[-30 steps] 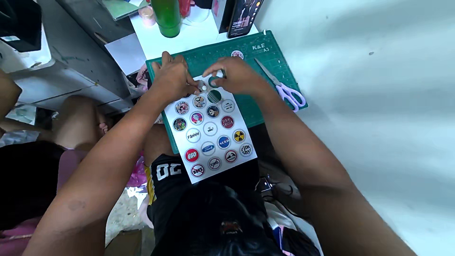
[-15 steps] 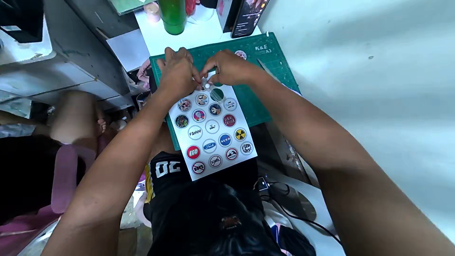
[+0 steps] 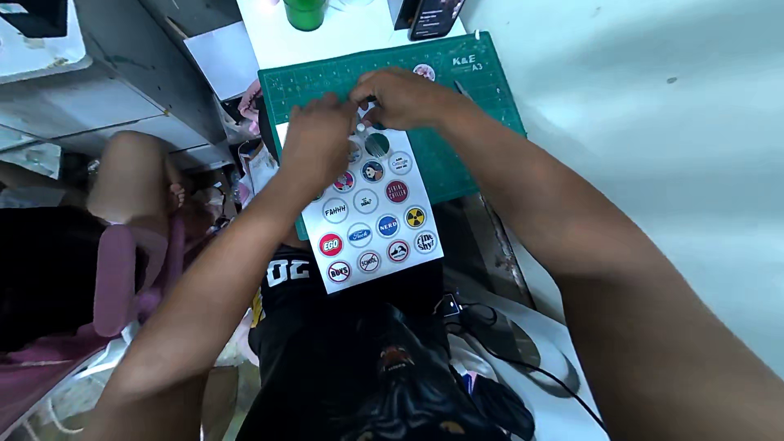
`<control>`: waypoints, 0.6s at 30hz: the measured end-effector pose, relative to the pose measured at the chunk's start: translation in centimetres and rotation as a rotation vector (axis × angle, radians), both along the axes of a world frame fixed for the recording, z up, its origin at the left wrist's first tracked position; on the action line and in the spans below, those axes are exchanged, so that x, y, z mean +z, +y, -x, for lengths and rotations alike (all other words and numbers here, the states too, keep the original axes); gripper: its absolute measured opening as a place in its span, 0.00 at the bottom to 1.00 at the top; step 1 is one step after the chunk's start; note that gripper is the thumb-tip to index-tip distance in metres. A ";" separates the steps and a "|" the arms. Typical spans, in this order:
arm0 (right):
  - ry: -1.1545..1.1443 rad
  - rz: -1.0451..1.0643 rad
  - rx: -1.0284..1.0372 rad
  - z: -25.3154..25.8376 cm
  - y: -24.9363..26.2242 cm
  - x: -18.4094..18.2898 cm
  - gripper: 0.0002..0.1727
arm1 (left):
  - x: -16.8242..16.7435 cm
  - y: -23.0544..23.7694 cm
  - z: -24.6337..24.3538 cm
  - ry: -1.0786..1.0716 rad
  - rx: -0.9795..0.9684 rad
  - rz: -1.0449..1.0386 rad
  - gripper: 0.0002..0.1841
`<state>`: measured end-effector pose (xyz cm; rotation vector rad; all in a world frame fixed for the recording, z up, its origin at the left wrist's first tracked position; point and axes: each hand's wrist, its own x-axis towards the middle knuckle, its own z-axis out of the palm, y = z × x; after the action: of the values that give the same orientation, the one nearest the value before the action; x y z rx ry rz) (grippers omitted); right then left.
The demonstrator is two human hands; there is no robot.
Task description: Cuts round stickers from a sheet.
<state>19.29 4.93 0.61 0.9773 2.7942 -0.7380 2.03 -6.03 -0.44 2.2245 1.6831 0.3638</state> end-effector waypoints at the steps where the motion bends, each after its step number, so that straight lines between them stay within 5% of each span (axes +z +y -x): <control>1: 0.026 0.019 -0.015 -0.3 0.0 -0.2 0.13 | -0.4 -1.3 -0.6 -0.025 -0.040 -0.033 0.14; 8: 0.048 0.059 -0.043 -0.7 0.1 -0.8 0.14 | -3.6 -5.6 -3.2 0.096 -0.071 -0.166 0.30; 18: -0.012 0.073 -0.027 -0.2 0.8 -0.5 0.15 | -3.1 -4.3 -2.1 0.105 -0.101 -0.196 0.23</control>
<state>19.49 5.68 0.14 1.0050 2.7280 -0.8287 4.11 -10.36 -3.55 2.5006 1.6410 0.4086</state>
